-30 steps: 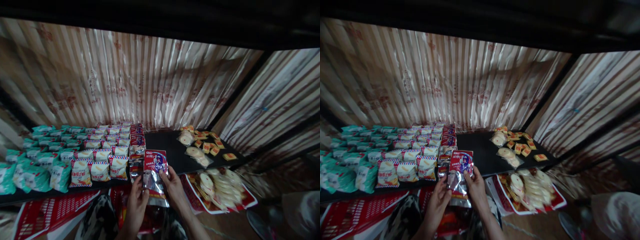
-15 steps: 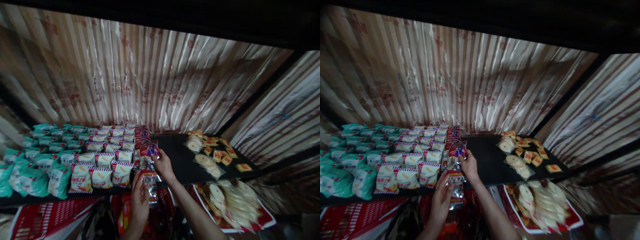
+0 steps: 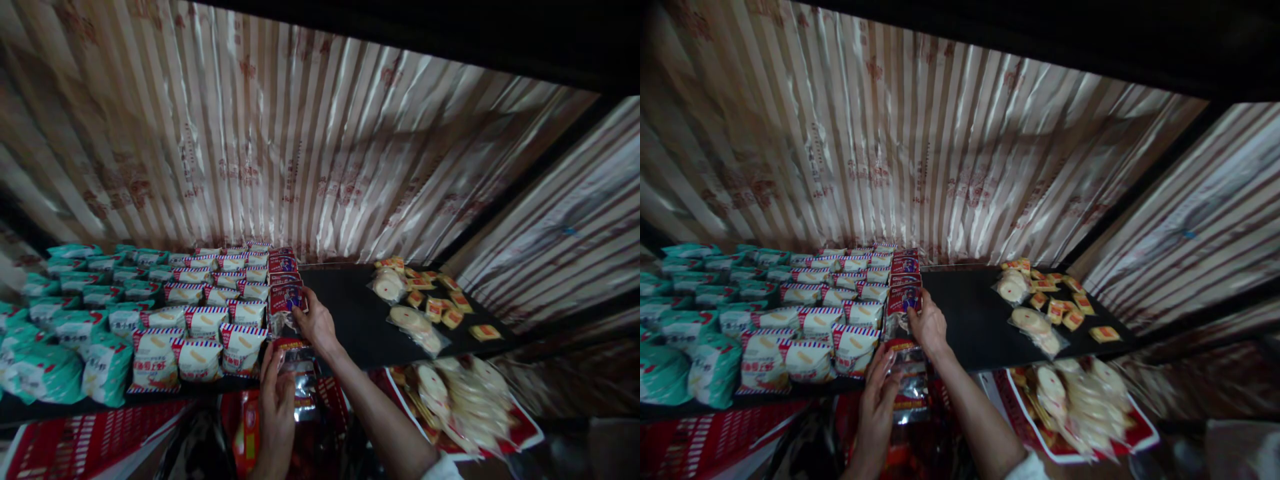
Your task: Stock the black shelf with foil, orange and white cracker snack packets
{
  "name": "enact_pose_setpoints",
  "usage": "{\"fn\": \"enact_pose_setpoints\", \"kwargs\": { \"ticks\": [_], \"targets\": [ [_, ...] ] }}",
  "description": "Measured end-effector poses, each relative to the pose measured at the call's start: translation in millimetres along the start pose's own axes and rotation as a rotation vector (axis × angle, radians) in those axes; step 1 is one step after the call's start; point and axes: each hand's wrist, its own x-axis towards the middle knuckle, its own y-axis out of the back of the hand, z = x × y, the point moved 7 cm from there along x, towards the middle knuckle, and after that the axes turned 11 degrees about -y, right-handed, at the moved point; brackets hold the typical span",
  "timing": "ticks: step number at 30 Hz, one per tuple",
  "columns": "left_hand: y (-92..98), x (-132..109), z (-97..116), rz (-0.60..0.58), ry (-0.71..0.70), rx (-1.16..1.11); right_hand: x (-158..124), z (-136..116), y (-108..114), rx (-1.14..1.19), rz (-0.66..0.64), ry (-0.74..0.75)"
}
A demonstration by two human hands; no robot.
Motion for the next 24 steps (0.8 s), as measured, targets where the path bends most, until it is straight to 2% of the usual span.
{"fn": "enact_pose_setpoints", "kwargs": {
  "ticks": [6, 12, 18, 20, 24],
  "targets": [
    [-0.6, -2, 7, 0.105, -0.065, 0.043, -1, -2, -5, -0.073, 0.053, 0.024],
    [-1.4, 4, 15, 0.074, -0.09, 0.167, -3, -4, -7, -0.11, 0.053, 0.019],
    [-2.9, 3, 13, 0.031, -0.106, 0.257, -3, -4, -11, -0.146, 0.067, 0.029],
    [-2.8, 3, 12, 0.023, -0.105, 0.277, -6, -6, -8, -0.163, 0.127, 0.073],
    [-2.7, 4, 14, 0.015, -0.112, 0.305, -14, -20, -3, -0.182, 0.241, 0.277]
  ]
}}
